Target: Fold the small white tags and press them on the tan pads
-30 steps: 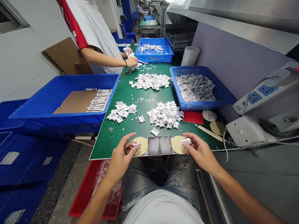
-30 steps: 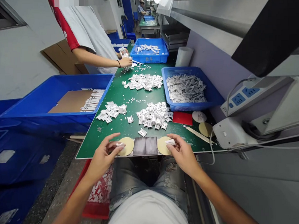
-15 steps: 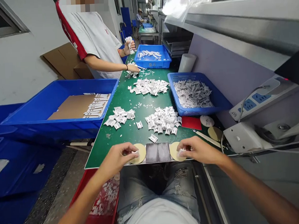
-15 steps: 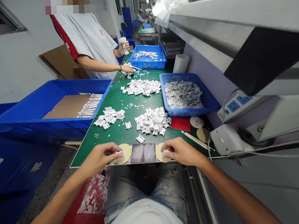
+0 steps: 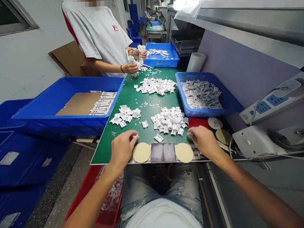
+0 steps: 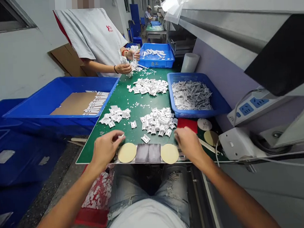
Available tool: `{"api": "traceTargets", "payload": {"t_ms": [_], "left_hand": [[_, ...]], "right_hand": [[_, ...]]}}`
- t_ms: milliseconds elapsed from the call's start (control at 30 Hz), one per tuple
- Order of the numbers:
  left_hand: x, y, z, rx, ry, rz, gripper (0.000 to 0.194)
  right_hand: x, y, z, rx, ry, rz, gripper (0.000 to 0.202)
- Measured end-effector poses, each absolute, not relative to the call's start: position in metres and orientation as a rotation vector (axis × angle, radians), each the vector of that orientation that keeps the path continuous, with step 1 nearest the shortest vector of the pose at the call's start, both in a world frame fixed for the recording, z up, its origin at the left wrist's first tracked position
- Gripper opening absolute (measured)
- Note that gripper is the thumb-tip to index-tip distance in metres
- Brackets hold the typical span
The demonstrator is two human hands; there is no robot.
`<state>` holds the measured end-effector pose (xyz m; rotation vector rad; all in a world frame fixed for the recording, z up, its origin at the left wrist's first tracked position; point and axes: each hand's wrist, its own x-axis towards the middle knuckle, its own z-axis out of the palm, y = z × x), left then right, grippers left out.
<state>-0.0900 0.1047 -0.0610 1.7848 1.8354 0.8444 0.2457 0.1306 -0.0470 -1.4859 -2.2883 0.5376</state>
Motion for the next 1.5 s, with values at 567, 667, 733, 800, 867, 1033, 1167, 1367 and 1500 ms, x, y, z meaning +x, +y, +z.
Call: {"api": "traceTargets", "payload": {"t_ms": [567,667,733,800,867,1033,1167,1367,1500], "left_hand": [[-0.058,0.182,-0.079,1.755,1.680,0.960,0.020],[-0.066,0.179,-0.085,1.653,1.668,1.005,0.017],[-0.076,0.172,-0.084,1.566,1.616,1.071,0.019],[-0.089,0.158,-0.078,1.454,1.542,1.144,0.026],[-0.103,0.135,-0.073,1.337,1.474,1.217,0.036],[-0.108,0.081,-0.066,0.463,0.955,1.504,0.029],[-0.082,0.069,-0.066,0.344,0.952,1.476,0.027],[-0.058,0.065,-0.067,0.794,1.163,1.306,0.045],[-0.056,0.059,-0.074,0.975,1.303,1.234,0.038]], "right_hand": [[0.141,0.153,-0.063,-1.301,-2.514,0.240,0.024],[0.127,0.140,-0.066,-1.422,-2.531,0.396,0.020],[0.127,0.139,-0.064,-1.455,-2.487,0.423,0.021],[0.137,0.139,-0.057,-1.458,-2.372,0.592,0.028],[0.154,0.135,-0.050,-1.396,-2.024,1.040,0.035],[0.182,0.102,-0.046,-1.126,-1.004,1.848,0.046],[0.184,0.078,-0.058,-1.168,-0.979,1.812,0.042],[0.207,0.071,-0.069,-1.402,-1.797,1.010,0.037],[0.224,0.067,-0.083,-1.315,-2.248,0.276,0.028]]}}
